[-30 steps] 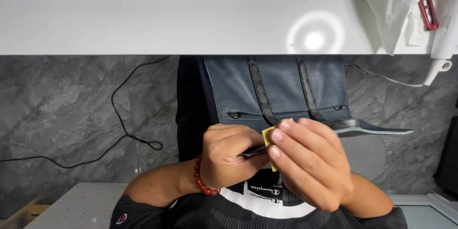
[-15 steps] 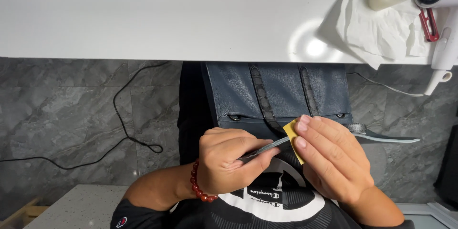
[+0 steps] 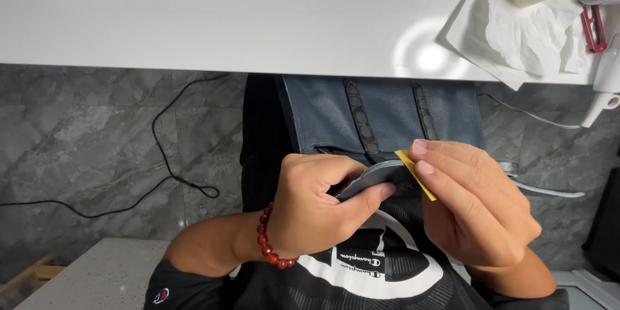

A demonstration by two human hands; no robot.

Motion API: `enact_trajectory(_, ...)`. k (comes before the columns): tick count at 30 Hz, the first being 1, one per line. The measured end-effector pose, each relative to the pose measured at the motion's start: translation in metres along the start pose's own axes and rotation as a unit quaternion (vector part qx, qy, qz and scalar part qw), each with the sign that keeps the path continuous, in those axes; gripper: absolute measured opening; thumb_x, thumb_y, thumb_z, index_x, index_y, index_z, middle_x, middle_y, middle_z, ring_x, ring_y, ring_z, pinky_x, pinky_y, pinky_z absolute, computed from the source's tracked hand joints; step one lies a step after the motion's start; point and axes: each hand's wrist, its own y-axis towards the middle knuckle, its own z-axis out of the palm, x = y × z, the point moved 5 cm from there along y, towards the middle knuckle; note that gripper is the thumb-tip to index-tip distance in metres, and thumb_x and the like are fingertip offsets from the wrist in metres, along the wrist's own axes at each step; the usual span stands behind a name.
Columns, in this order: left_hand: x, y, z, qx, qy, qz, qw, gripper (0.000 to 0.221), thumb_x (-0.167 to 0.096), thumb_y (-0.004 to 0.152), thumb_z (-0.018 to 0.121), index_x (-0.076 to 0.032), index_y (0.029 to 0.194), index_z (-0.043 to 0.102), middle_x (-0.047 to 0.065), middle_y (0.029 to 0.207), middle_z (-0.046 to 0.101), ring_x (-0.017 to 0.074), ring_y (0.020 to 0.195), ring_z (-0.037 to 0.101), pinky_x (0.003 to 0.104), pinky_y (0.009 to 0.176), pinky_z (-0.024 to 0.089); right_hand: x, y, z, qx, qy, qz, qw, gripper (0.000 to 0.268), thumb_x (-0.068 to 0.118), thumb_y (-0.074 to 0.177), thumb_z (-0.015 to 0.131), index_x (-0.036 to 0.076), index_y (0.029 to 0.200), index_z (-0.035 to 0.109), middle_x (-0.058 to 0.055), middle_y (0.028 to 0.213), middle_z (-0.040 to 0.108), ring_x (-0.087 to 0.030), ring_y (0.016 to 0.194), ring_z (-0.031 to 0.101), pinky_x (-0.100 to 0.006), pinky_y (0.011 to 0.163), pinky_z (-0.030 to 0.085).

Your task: Sanding and applying paint to the edge of a leather bag for repair.

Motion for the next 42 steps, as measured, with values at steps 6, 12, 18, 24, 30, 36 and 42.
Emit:
enact_trajectory(6, 0.005, 0.003, 0.003, 0.030, -0.038, -0.090, 0.995, 0.014, -0.010, 0.082, 0.085, -0.001, 0.082, 0.075, 0.006, 0.063, 0.070, 0.0101, 0.052, 0.069, 0.023, 0.045, 0.048, 0.001, 0.009, -0.001, 0.022, 0.015, 0.045, 0.999, 0.017, -0.019, 0.084, 0.070, -0.011, 0.098, 0.065, -0.025, 0.094, 0.071, -0.038, 0.088, 0.076, -0.043, 0.079, 0.064)
enact_trajectory(12, -0.001, 0.001, 0.006, 0.022, -0.041, -0.053, 0.998, 0.015, -0.012, 0.087, 0.085, -0.001, 0.087, 0.074, 0.010, 0.075, 0.073, 0.0128, 0.065, 0.076, 0.024, 0.053, 0.055, 0.006, 0.014, 0.003, 0.077, -0.006, 0.003, 0.997, 0.014, -0.010, 0.083, 0.076, -0.008, 0.095, 0.070, -0.021, 0.096, 0.073, -0.038, 0.095, 0.074, -0.046, 0.081, 0.061)
enact_trajectory(18, -0.001, 0.001, 0.009, 0.026, -0.038, -0.048, 0.998, 0.016, -0.011, 0.085, 0.086, -0.001, 0.084, 0.073, 0.010, 0.073, 0.072, 0.0132, 0.061, 0.074, 0.024, 0.052, 0.053, 0.007, 0.020, 0.001, 0.080, -0.040, 0.049, 0.995, 0.012, -0.009, 0.083, 0.077, -0.007, 0.093, 0.070, -0.019, 0.094, 0.073, -0.035, 0.094, 0.073, -0.044, 0.079, 0.060)
enact_trajectory(24, -0.002, 0.000, 0.011, 0.037, -0.027, -0.060, 0.997, 0.018, -0.010, 0.082, 0.087, -0.002, 0.079, 0.071, 0.010, 0.069, 0.070, 0.0145, 0.058, 0.071, 0.026, 0.050, 0.050, 0.006, 0.018, -0.005, 0.096, -0.036, 0.056, 0.993, 0.011, -0.008, 0.084, 0.076, -0.007, 0.092, 0.068, -0.019, 0.093, 0.072, -0.034, 0.093, 0.074, -0.043, 0.080, 0.059)
enact_trajectory(30, -0.004, 0.001, 0.013, 0.043, -0.033, -0.042, 0.998, 0.018, -0.010, 0.085, 0.086, -0.002, 0.081, 0.071, 0.010, 0.071, 0.070, 0.0150, 0.059, 0.072, 0.027, 0.052, 0.052, 0.011, 0.024, -0.003, 0.115, -0.060, 0.028, 0.991, 0.014, -0.004, 0.082, 0.079, -0.007, 0.093, 0.071, -0.018, 0.092, 0.073, -0.033, 0.090, 0.074, -0.043, 0.078, 0.057)
enact_trajectory(36, -0.007, -0.001, 0.014, 0.030, -0.013, 0.002, 0.999, 0.015, -0.009, 0.087, 0.085, -0.002, 0.088, 0.072, 0.011, 0.079, 0.071, 0.0170, 0.065, 0.075, 0.025, 0.054, 0.055, 0.012, 0.026, -0.005, 0.139, -0.048, 0.027, 0.989, 0.016, -0.004, 0.079, 0.078, -0.006, 0.094, 0.071, -0.017, 0.091, 0.073, -0.031, 0.089, 0.073, -0.041, 0.076, 0.058)
enact_trajectory(42, -0.006, -0.002, 0.014, 0.016, -0.020, 0.001, 1.000, 0.013, -0.009, 0.089, 0.084, -0.003, 0.090, 0.073, 0.010, 0.082, 0.072, 0.0180, 0.066, 0.075, 0.025, 0.055, 0.055, 0.013, 0.023, -0.007, 0.129, -0.089, 0.035, 0.987, 0.014, -0.004, 0.082, 0.080, -0.007, 0.092, 0.071, -0.018, 0.091, 0.072, -0.032, 0.090, 0.072, -0.041, 0.076, 0.057)
